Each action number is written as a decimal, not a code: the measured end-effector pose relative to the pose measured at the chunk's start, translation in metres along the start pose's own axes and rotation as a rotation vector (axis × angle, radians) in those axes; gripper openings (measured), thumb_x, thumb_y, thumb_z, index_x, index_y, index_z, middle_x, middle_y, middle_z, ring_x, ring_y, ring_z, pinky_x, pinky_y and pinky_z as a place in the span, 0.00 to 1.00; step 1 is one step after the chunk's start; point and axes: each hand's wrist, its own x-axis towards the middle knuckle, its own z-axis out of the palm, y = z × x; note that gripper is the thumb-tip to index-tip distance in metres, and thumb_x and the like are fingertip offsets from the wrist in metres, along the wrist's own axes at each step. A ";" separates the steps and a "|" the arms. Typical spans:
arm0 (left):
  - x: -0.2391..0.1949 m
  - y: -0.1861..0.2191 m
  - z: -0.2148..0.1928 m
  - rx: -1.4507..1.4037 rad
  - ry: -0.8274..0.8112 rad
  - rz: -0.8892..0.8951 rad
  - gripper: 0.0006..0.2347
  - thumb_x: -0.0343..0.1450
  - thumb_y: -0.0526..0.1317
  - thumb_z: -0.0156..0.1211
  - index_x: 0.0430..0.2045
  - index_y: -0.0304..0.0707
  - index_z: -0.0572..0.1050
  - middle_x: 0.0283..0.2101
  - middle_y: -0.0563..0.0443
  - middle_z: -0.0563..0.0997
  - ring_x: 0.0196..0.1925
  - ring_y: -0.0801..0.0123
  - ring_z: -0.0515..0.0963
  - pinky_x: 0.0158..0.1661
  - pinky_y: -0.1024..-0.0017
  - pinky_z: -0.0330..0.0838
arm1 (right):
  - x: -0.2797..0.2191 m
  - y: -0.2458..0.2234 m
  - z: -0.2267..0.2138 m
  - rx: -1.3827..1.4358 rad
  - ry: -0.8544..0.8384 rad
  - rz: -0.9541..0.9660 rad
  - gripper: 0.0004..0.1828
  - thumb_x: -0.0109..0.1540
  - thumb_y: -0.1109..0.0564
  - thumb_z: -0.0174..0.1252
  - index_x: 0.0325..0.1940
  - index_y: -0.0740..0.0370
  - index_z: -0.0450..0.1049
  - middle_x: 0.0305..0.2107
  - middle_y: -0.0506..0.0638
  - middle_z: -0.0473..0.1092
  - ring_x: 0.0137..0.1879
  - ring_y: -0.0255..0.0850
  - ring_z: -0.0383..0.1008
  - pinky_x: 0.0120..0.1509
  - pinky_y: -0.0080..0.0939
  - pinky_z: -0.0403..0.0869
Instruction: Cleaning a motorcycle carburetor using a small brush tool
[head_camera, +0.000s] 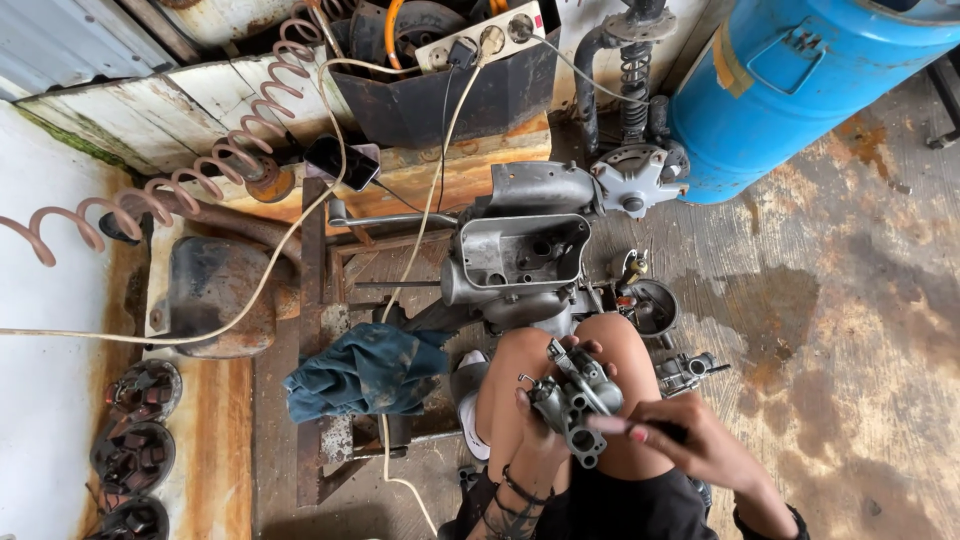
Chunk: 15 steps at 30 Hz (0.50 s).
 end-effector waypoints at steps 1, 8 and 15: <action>-0.002 -0.005 -0.009 -0.044 -0.007 0.023 0.40 0.66 0.67 0.57 0.68 0.41 0.56 0.66 0.40 0.66 0.64 0.47 0.71 0.63 0.53 0.68 | 0.004 -0.008 0.001 0.038 -0.074 -0.059 0.15 0.66 0.51 0.56 0.34 0.62 0.81 0.19 0.46 0.75 0.18 0.33 0.67 0.21 0.34 0.62; 0.002 0.005 0.010 0.000 0.018 -0.008 0.40 0.65 0.68 0.57 0.67 0.43 0.57 0.66 0.42 0.65 0.64 0.51 0.69 0.65 0.56 0.63 | 0.002 -0.009 0.001 0.103 -0.064 -0.053 0.16 0.66 0.55 0.57 0.23 0.61 0.76 0.15 0.44 0.68 0.16 0.31 0.59 0.18 0.32 0.54; 0.003 0.006 0.013 0.005 0.016 0.011 0.40 0.67 0.67 0.55 0.68 0.39 0.55 0.65 0.41 0.65 0.64 0.50 0.70 0.66 0.55 0.66 | 0.003 -0.004 0.001 -0.019 0.045 -0.028 0.15 0.65 0.51 0.56 0.33 0.62 0.80 0.17 0.45 0.71 0.17 0.33 0.61 0.22 0.34 0.57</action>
